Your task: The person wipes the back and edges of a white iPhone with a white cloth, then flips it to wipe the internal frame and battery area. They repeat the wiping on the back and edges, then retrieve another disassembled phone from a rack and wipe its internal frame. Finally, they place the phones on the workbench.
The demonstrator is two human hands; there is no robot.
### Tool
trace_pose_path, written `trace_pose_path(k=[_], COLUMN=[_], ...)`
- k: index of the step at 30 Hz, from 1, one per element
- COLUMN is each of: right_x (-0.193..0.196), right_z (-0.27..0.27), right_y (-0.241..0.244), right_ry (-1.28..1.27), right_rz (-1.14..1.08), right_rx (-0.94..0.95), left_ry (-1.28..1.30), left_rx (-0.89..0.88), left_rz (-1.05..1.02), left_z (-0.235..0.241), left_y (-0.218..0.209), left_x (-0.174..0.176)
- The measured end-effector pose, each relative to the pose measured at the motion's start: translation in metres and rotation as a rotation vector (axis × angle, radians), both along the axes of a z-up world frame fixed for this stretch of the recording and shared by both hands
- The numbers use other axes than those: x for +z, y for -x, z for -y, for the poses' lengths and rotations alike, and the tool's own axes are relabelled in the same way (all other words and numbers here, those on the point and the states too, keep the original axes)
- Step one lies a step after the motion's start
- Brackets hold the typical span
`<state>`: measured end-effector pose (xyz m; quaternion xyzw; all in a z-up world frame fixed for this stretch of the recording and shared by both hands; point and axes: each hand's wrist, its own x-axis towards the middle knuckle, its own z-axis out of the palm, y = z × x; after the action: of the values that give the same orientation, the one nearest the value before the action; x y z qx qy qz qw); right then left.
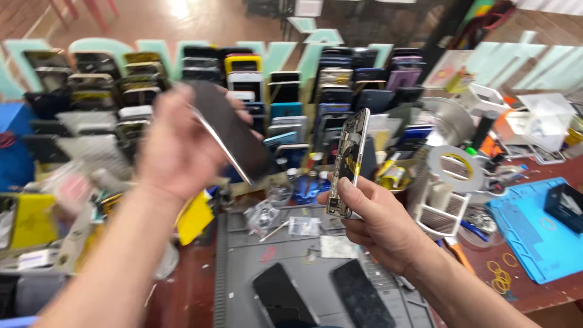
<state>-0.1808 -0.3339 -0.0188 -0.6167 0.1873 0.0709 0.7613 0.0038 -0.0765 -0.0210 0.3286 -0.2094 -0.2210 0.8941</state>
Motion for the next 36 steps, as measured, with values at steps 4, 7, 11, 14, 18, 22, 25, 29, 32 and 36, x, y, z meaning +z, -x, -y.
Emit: trace_pose_path(k=[4, 7, 11, 14, 18, 22, 25, 29, 32, 36], right_x=[-0.001, -0.007, -0.011, -0.001, -0.005, -0.013, -0.028, -0.065, -0.093, -0.127], right_z=[0.069, 0.132, 0.217, 0.264, 0.309, 0.326, 0.334, 0.347, 0.371, 0.419], right_y=[0.032, 0.057, 0.1, 0.116, 0.138, 0.158, 0.169, 0.194, 0.21, 0.226], right_ry=[-0.055, -0.043, -0.025, -0.001, -0.01, -0.041, 0.058, 0.063, 0.102, 0.396], right_rz=[0.126, 0.14, 0.129, 0.123, 0.122, 0.107, -0.022, -0.29, -0.411, -0.573], right_rx=[-0.018, -0.036, -0.034, -0.054, -0.117, -0.19, -0.286, -0.462, -0.575, -0.595], left_ry=[0.178, 0.216, 0.254, 0.279, 0.27, 0.255, 0.22, 0.109, 0.048, -0.031], left_rx=[-0.334, -0.41, -0.495, -0.581, -0.609, -0.715, -0.798, -0.871, -0.893, -0.871], left_rz=[-0.346, -0.37, -0.382, -0.47, -0.384, -0.473, -0.551, -0.595, -0.577, -0.659], left_z=[0.132, 0.204, 0.29, 0.339, 0.384, 0.416, 0.434, 0.442, 0.447, 0.461], left_y=[0.067, 0.101, 0.133, 0.155, 0.164, 0.169, 0.172, 0.176, 0.182, 0.188], left_x=[0.004, 0.003, -0.001, 0.004, 0.005, 0.004, 0.001, -0.019, -0.03, -0.04])
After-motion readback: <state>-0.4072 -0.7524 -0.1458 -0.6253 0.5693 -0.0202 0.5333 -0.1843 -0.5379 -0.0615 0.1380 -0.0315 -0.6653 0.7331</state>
